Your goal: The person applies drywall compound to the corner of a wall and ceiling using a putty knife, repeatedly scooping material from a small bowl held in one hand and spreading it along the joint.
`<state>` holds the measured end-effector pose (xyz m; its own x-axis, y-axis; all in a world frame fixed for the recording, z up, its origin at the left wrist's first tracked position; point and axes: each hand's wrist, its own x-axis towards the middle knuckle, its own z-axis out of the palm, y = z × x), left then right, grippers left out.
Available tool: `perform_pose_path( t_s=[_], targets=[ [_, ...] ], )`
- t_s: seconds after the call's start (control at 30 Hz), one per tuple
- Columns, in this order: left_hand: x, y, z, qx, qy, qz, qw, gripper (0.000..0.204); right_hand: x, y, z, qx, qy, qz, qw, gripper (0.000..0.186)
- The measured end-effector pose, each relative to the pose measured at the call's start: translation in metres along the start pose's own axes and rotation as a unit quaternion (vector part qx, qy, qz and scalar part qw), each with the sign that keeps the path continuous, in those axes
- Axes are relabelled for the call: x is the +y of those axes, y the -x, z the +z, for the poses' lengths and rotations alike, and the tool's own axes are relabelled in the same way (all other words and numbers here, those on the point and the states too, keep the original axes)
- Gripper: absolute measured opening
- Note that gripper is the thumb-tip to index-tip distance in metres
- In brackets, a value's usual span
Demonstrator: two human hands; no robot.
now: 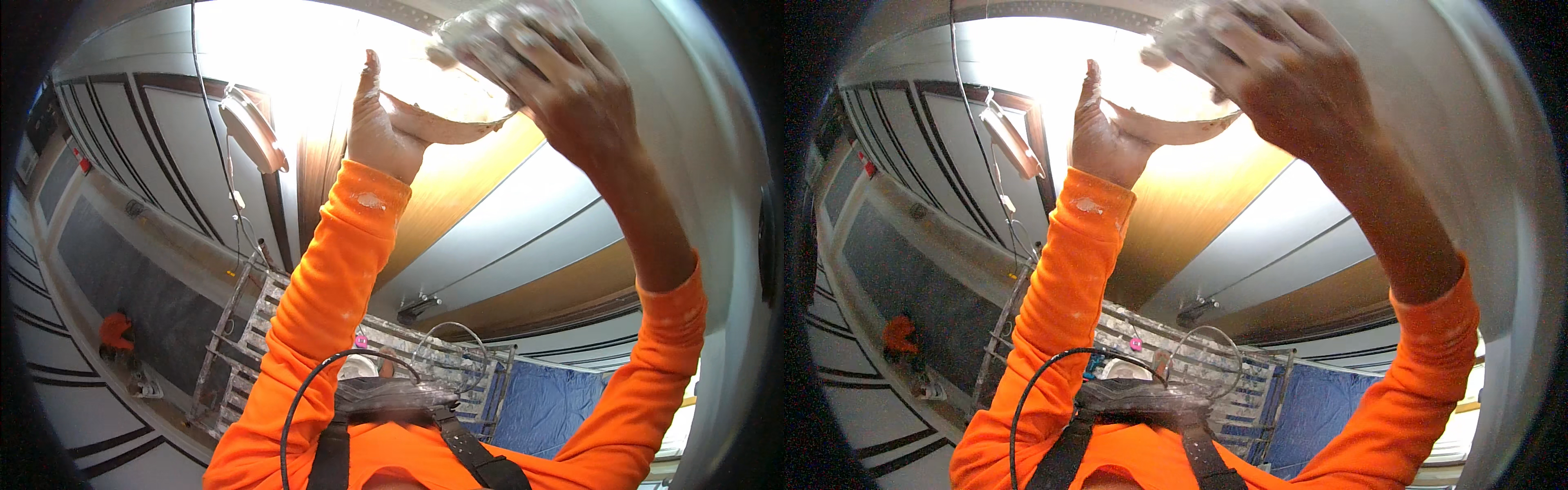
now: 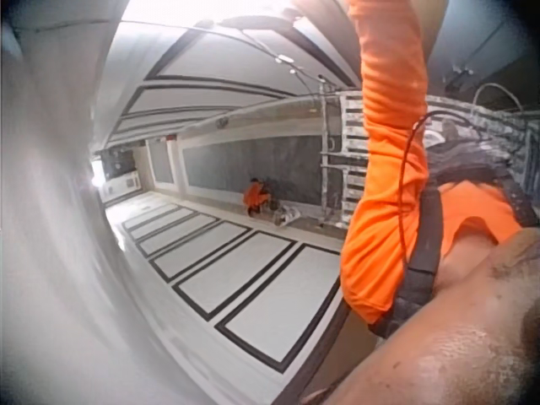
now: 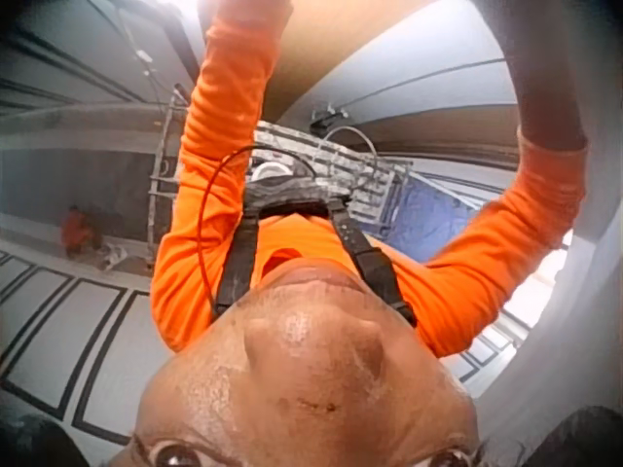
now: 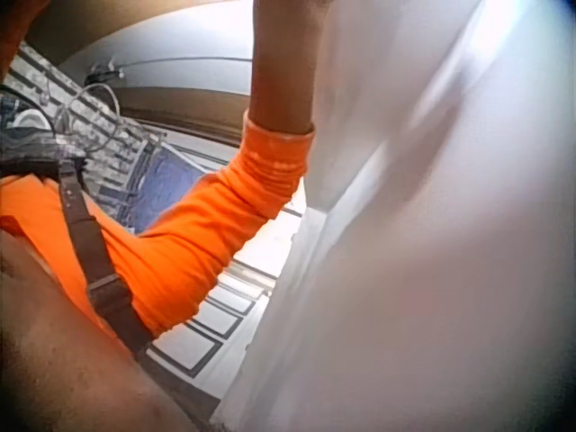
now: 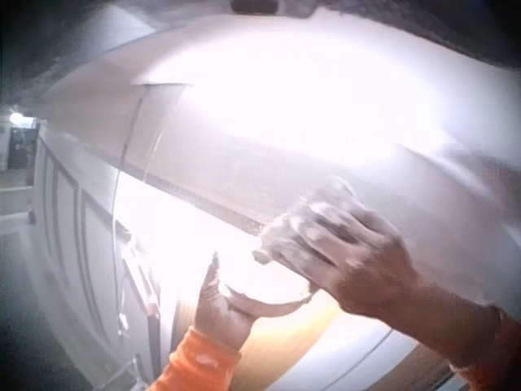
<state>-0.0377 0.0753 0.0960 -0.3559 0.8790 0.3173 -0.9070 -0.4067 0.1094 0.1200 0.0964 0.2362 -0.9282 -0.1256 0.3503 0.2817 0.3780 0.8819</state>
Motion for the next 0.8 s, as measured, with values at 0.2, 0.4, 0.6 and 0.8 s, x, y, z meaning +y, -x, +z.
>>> perform_pose_path(
  t_s=[0.2,0.4,0.6,0.8],
  targets=[
    [0.011,0.006,0.005,-0.035,-0.026,0.041,0.998,0.059,0.006,-0.038,-0.003,-0.003,-0.007,-0.124,0.992,0.032],
    [-0.001,0.008,0.011,-0.022,-0.015,0.012,1.000,0.062,0.020,0.000,0.021,0.060,0.004,-0.135,0.989,0.028],
    [-0.024,0.013,0.014,-0.017,-0.003,-0.014,1.000,0.066,0.025,0.048,0.016,-0.035,-0.013,-0.067,0.997,0.036],
    [-0.055,0.021,0.019,-0.015,-0.006,-0.047,0.999,0.070,0.033,0.090,0.019,-0.055,-0.035,-0.045,0.997,0.041]
  ],
)
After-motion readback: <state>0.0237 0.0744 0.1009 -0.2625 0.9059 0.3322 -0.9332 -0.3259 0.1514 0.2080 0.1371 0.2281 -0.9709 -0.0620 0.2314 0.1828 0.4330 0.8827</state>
